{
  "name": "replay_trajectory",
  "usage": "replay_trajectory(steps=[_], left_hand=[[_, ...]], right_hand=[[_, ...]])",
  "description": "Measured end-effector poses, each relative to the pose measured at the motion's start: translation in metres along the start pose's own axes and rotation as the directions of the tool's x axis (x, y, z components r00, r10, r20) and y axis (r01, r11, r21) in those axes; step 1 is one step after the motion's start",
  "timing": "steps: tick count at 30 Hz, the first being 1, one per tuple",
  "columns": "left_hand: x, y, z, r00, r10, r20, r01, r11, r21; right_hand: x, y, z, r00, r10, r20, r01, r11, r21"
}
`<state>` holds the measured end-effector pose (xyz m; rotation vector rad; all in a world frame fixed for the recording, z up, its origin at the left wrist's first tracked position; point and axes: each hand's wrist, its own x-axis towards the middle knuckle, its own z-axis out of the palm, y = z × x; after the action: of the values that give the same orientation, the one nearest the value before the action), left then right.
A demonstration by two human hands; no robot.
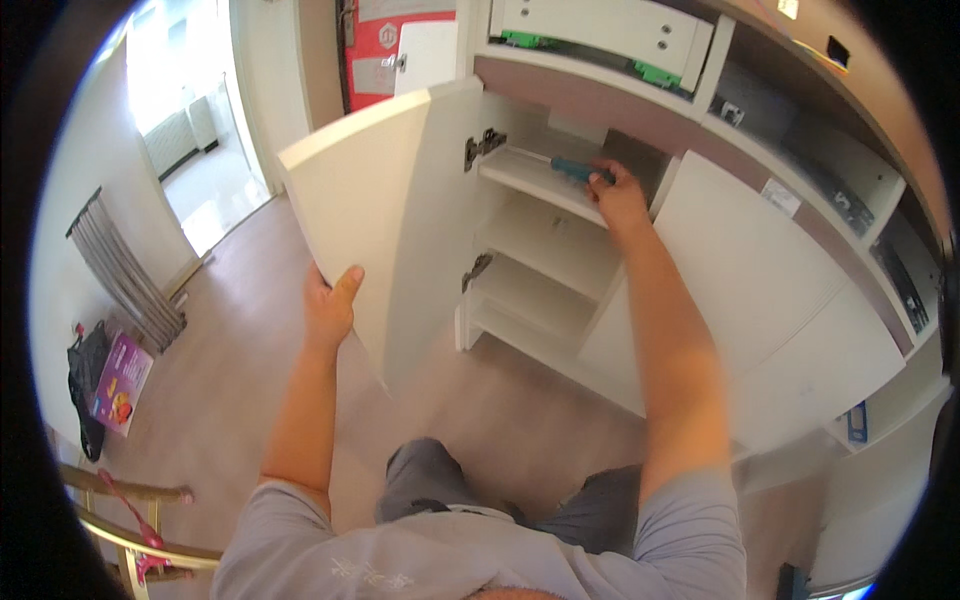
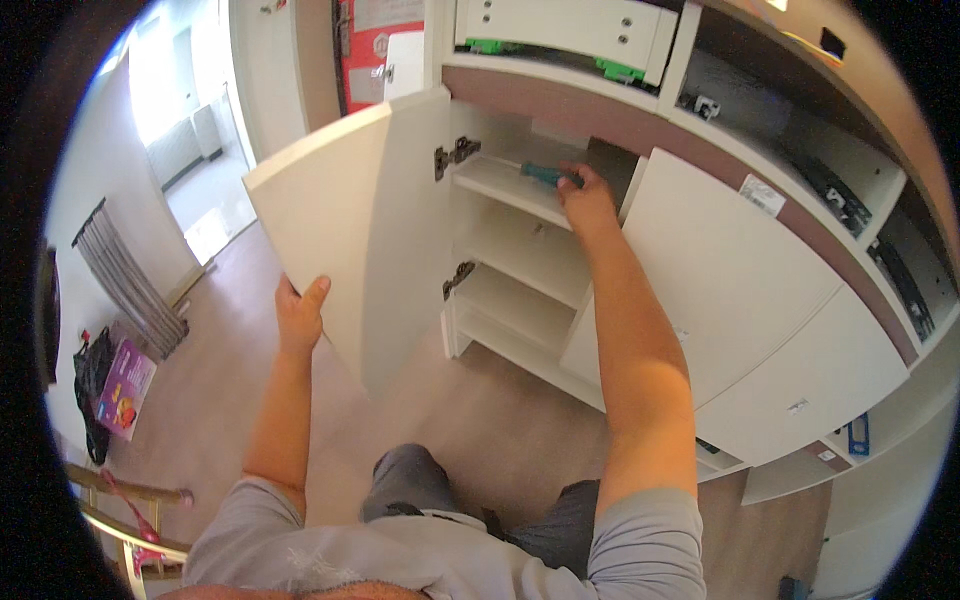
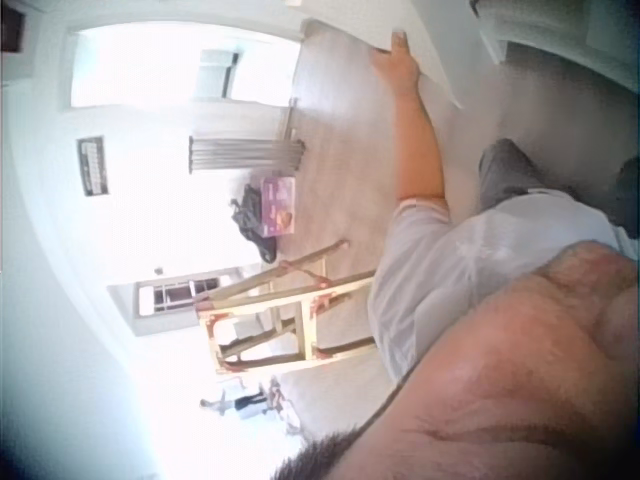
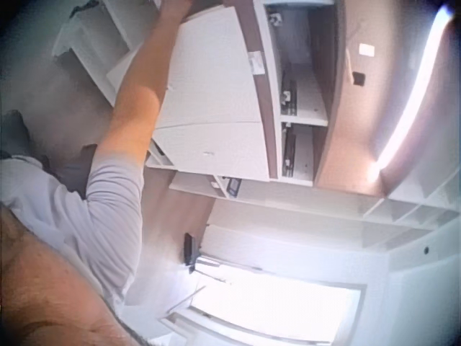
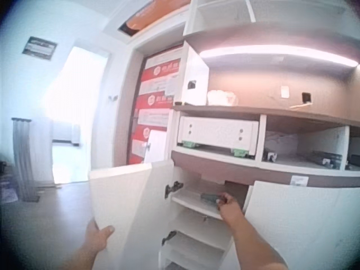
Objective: The person uses a screwdriver to tighten screws on the hinges of a white cabinet door. They repeatedly open and close the door to check the alignment and functionality of the hinges during the process.
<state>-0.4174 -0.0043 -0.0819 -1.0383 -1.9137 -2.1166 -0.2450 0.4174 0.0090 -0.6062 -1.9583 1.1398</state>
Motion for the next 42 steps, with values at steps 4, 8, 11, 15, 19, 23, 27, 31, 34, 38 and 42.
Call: replay_trajectory(steps=[4,8,11,15,19,23,27,31,34,38,42], left_hand=[[-0.001,0.006,0.011,0.998,0.052,0.025,-0.048,0.989,-0.137],[0.003,0.002,0.003,0.996,0.093,0.002,-0.093,0.994,-0.049],[0.004,0.003,0.003,0.994,0.113,0.007,-0.111,0.990,-0.085],[0.004,-0.001,0.007,0.996,0.089,-0.014,-0.090,0.991,-0.101],[0.005,-0.004,0.007,0.995,0.097,0.000,-0.096,0.988,-0.122],[0.004,-0.001,0.008,0.993,0.114,0.017,-0.112,0.987,-0.117],[0.006,-0.005,0.004,0.995,0.096,0.023,-0.091,0.984,-0.152],[0.007,-0.004,0.004,0.993,0.118,0.017,-0.114,0.982,-0.153],[0.007,-0.003,0.004,0.994,0.109,0.019,-0.105,0.985,-0.135],[0.004,-0.002,0.006,0.995,0.096,0.013,-0.094,0.986,-0.137],[0.004,-0.001,0.005,0.995,0.100,0.010,-0.098,0.986,-0.134]], right_hand=[[-0.001,0.006,-0.008,0.999,-0.020,-0.036,0.020,1.000,-0.023],[-0.003,0.002,0.002,0.997,-0.041,-0.061,0.038,0.998,-0.049],[-0.003,0.002,-0.001,0.997,-0.054,-0.050,0.049,0.994,-0.098],[0.006,0.010,-0.002,0.996,-0.086,-0.025,0.084,0.992,-0.092],[0.012,0.016,-0.001,0.998,-0.055,-0.023,0.054,0.997,-0.057],[0.013,0.023,-0.001,0.997,-0.071,-0.034,0.070,0.997,-0.028],[0.013,0.020,0.000,0.997,-0.067,-0.040,0.064,0.996,-0.064],[0.007,0.011,-0.001,0.999,-0.037,-0.035,0.034,0.994,-0.102],[0.006,0.009,-0.003,1.000,-0.021,-0.003,0.021,0.995,-0.093],[-0.002,0.006,-0.003,0.998,-0.055,0.005,0.055,0.993,-0.108],[-0.011,-0.007,-0.003,0.999,-0.029,0.026,0.032,0.993,-0.114]])
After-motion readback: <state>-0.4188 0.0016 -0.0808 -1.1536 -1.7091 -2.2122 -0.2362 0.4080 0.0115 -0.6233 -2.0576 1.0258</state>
